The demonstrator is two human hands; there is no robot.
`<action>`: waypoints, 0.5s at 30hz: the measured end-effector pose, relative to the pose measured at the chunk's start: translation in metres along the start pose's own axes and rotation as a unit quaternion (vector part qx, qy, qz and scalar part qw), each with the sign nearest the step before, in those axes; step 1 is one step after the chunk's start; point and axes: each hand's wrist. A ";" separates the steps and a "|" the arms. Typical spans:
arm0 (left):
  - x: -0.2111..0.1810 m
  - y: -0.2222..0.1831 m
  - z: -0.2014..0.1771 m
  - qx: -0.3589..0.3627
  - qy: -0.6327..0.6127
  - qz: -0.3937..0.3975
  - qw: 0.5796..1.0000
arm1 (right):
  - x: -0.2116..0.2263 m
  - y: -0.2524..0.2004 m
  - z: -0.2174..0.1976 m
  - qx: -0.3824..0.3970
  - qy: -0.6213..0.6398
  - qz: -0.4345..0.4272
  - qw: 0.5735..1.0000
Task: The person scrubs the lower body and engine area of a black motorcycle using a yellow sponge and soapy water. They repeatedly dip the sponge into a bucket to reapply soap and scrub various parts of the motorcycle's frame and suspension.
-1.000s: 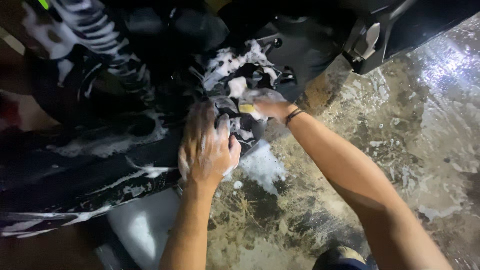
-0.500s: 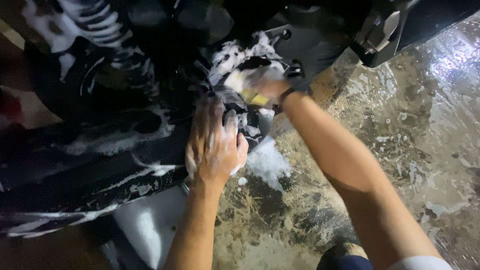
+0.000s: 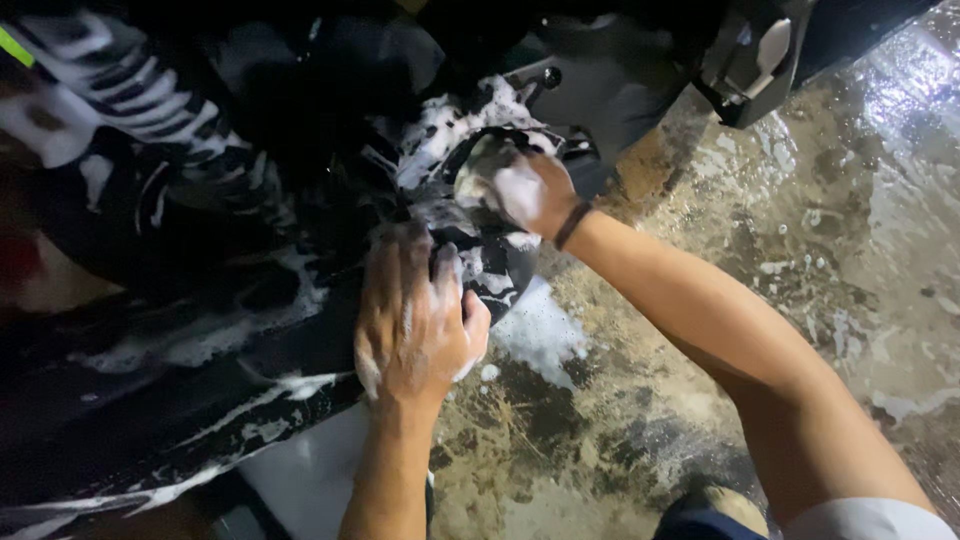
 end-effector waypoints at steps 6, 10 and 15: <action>0.001 0.000 0.004 -0.034 0.004 0.008 0.999 | -0.012 0.017 0.024 -0.097 0.128 0.000 0.987; 0.003 0.001 0.006 -0.029 -0.002 0.002 1.000 | -0.016 0.056 0.036 -0.217 -0.154 -0.057 0.962; 0.006 -0.004 0.004 -0.003 -0.021 -0.006 1.000 | -0.020 0.053 0.018 0.133 -0.084 -0.059 0.986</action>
Point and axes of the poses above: each hand's wrist, its own y-axis towards the middle knuckle, its own z-axis out of the palm, x = y × z, and after that the axes turned 11 degrees about -z, right-handed
